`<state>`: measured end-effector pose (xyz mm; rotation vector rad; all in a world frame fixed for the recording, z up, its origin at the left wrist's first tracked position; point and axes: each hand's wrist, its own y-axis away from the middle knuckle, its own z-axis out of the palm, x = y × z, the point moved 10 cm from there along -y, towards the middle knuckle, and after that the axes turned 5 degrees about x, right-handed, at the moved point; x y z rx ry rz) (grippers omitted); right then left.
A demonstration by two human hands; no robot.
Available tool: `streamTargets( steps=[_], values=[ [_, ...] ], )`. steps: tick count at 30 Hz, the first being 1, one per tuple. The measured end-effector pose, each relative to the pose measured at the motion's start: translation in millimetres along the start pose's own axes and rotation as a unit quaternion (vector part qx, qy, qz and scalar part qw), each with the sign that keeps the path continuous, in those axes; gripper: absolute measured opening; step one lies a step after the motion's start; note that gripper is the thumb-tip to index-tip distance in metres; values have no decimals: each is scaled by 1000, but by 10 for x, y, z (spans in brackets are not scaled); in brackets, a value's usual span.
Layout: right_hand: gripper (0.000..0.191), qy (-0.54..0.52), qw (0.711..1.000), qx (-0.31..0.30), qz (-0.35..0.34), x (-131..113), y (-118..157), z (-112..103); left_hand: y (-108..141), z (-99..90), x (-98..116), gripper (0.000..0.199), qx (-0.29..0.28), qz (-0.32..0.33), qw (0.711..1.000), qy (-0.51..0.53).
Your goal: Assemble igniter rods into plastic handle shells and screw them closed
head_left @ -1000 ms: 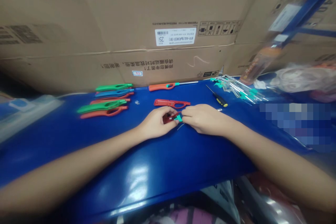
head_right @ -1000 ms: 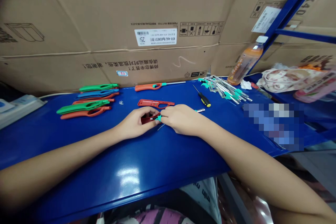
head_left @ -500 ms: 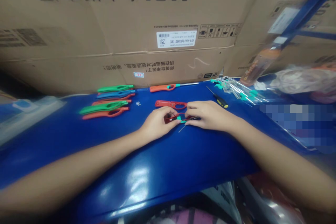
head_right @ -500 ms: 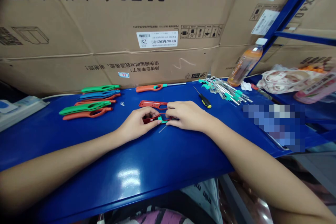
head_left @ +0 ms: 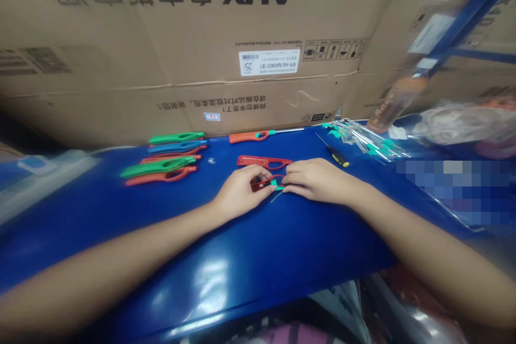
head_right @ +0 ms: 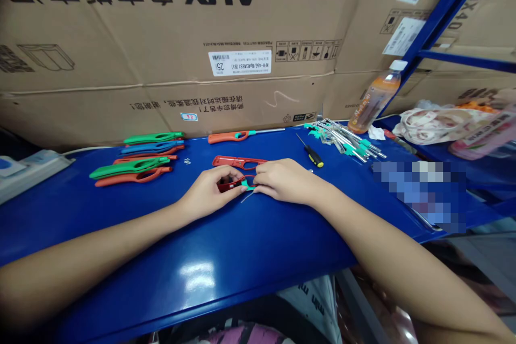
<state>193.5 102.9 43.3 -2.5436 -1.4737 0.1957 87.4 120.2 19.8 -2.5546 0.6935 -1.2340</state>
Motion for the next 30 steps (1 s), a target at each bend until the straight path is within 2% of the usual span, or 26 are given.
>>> streamTargets(
  steps=[4,10,16,19,24,27,30],
  values=[
    [20,-1,1000,5,-7,-19,-1,2,9,-6,22,16,-2,0,1000,0],
    [15,-36,999,20,20,15,6,-63,18,-31,50,13,11,15,999,-27],
    [26,-61,996,36,52,78,-5,-109,4,-27,46,20,-2,34,998,-54],
    [28,-58,996,46,55,98,-37,-57,-3,-22,74,25,-4,54,996,-68],
    [21,-101,993,31,55,160,-52,71,7,-7,133,21,-3,80,994,-74],
    [19,-133,988,58,55,198,-22,-10,15,-50,182,21,6,92,994,-60],
    [13,-189,978,76,34,164,10,-109,29,-67,274,16,-14,131,989,-66]
  ],
)
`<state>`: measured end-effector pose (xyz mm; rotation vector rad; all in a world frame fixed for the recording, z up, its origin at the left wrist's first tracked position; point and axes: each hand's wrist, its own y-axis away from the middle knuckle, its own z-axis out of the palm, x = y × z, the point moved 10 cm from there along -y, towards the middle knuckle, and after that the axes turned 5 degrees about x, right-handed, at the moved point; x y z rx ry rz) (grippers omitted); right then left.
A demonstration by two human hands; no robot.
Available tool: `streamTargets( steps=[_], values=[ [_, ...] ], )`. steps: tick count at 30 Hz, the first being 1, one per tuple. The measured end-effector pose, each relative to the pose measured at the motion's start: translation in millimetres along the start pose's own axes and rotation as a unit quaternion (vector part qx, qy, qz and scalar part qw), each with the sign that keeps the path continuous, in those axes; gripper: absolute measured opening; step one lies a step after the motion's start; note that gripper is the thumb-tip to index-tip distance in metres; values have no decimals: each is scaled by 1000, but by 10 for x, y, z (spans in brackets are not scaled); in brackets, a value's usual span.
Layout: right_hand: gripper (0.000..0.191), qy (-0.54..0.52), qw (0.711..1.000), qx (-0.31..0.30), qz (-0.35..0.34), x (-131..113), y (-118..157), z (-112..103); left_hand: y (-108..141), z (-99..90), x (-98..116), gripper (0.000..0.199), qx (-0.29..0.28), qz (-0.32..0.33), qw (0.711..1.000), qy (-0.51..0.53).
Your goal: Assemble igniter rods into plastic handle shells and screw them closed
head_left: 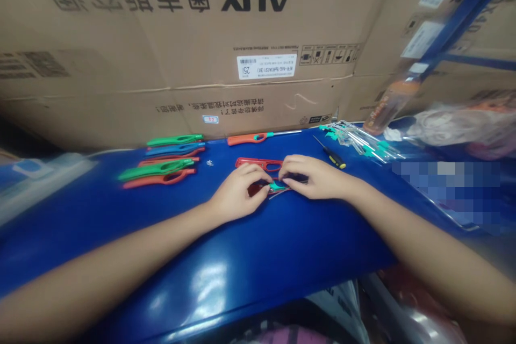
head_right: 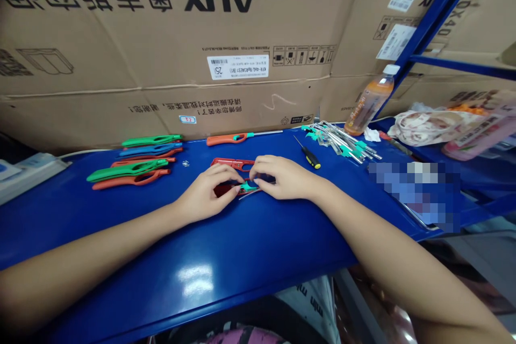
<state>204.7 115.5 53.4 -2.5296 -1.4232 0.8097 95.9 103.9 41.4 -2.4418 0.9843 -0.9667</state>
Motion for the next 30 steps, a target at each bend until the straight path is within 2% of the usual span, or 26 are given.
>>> streamTargets(
  steps=[3,5,7,11,16,21,30],
  values=[
    [13,-44,999,-30,-7,-65,21,32,16,43,90,15,-56,64,996,-25],
    [13,-32,998,-57,4,-69,32,89,44,90,109,16,-93,96,990,-37],
    [10,-4,997,-79,13,-65,43,142,58,109,93,17,-106,107,988,-31],
    [6,10,995,-94,13,-78,57,168,55,98,67,18,-94,107,990,18],
    [13,-16,996,-84,11,-73,57,131,47,93,36,17,-81,92,992,42],
    [5,-1,996,-91,26,-31,43,164,45,89,28,16,-73,93,992,35],
    [9,-39,997,-60,28,-11,24,81,17,50,1,19,-50,83,995,-1]
  ],
)
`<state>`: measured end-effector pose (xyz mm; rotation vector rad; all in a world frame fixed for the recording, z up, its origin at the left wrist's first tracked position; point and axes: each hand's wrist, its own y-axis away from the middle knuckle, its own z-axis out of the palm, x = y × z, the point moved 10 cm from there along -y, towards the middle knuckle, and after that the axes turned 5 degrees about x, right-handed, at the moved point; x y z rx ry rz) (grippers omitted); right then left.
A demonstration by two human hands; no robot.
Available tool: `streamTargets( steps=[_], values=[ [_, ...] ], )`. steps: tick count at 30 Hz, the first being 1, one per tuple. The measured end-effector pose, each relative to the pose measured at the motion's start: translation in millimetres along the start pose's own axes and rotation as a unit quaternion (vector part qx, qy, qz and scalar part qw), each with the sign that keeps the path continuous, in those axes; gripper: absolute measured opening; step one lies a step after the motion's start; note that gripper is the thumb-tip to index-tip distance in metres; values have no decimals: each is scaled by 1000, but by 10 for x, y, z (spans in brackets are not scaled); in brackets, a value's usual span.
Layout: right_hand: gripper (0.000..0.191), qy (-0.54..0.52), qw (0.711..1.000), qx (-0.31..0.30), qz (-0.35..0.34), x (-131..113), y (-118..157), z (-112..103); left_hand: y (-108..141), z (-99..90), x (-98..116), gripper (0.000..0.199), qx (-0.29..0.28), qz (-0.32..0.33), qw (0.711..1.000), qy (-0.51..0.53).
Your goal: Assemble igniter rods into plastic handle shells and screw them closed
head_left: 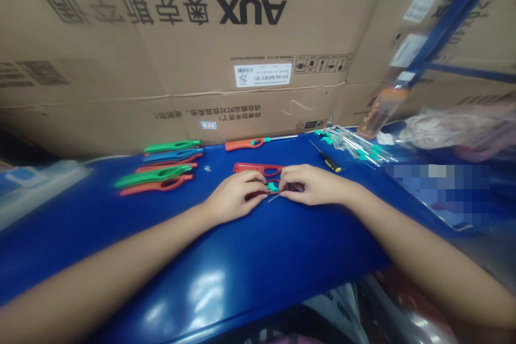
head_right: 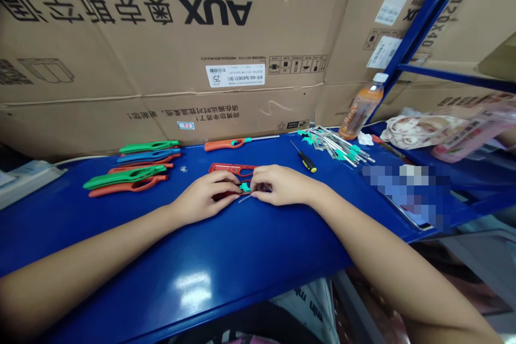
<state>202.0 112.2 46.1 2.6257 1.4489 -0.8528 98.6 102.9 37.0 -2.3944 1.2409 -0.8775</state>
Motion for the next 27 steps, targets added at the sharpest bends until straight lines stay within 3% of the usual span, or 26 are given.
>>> streamTargets(
  steps=[4,6,8,11,13,14,16,18,27],
  values=[
    [12,-24,999,39,-10,59,-11,-144,5,-24,20,19,12,12,1000,-16],
    [18,12,994,102,21,255,25,-365,11,-22,16,19,14,14,1000,-18],
    [19,99,976,168,96,592,136,-641,18,-13,-1,19,13,13,1000,-17],
    [23,234,920,209,234,1178,415,-972,24,-7,-38,19,20,12,1000,-13],
    [27,303,851,249,349,1527,683,-1177,23,-8,-59,19,27,13,1000,-6],
    [29,313,817,266,406,1670,819,-1238,22,-11,-65,19,32,14,999,0],
    [33,302,781,267,477,1871,979,-1239,18,-18,-74,19,39,14,999,12],
    [33,283,777,262,498,1958,1006,-1187,14,-29,-79,18,44,9,999,16],
    [22,304,789,291,448,1939,873,-1180,2,-65,22,14,42,12,999,18]
  ],
)
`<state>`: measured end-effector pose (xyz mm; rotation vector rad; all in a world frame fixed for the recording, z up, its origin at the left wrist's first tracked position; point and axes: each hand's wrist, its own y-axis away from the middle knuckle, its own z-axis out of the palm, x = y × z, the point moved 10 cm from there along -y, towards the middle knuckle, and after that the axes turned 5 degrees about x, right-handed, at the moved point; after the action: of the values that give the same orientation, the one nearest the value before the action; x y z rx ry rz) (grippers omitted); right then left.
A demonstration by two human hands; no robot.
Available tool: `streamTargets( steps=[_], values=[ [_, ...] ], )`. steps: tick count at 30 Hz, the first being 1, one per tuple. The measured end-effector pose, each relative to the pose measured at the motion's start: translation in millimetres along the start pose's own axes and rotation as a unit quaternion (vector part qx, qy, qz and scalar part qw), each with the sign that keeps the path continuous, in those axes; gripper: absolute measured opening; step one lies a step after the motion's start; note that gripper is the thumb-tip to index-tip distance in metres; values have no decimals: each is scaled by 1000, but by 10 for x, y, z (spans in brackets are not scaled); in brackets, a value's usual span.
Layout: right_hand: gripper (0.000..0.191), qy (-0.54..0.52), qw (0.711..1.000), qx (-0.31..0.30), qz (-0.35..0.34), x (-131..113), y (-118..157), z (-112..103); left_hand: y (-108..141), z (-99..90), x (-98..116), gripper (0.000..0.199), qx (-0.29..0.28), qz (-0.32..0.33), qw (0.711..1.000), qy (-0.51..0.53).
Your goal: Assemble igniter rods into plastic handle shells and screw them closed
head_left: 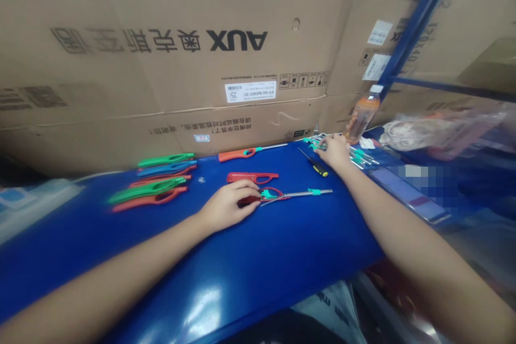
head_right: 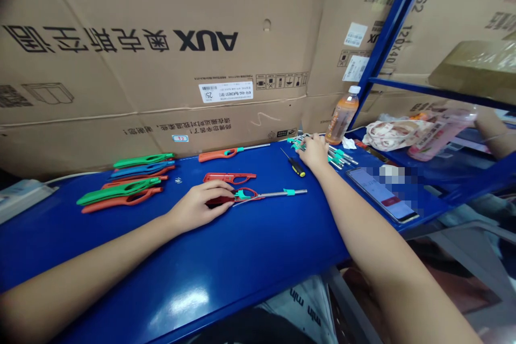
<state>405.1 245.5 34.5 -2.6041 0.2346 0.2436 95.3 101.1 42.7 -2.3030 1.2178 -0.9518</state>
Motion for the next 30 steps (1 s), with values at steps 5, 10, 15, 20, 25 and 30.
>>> streamTargets(
  steps=[5,10,15,20,25,30],
  values=[
    [18,-53,998,6,-36,-37,-23,-57,-1,2,12,15,-2,-5,1000,7],
    [11,-88,996,-4,-33,-39,-12,-64,9,21,1,17,-14,-7,1000,3],
    [13,-156,986,34,-54,-283,48,-268,-11,-25,-13,22,13,-19,1000,7],
    [28,-501,844,-130,-141,-1141,567,-407,-13,-195,-129,41,114,-81,990,1],
    [27,-543,776,-269,-173,-1773,1258,-443,-3,-192,-68,48,131,-65,989,13],
    [33,-533,771,-294,-186,-1829,1389,-406,-10,-187,-12,17,120,-45,991,24]
  ],
)
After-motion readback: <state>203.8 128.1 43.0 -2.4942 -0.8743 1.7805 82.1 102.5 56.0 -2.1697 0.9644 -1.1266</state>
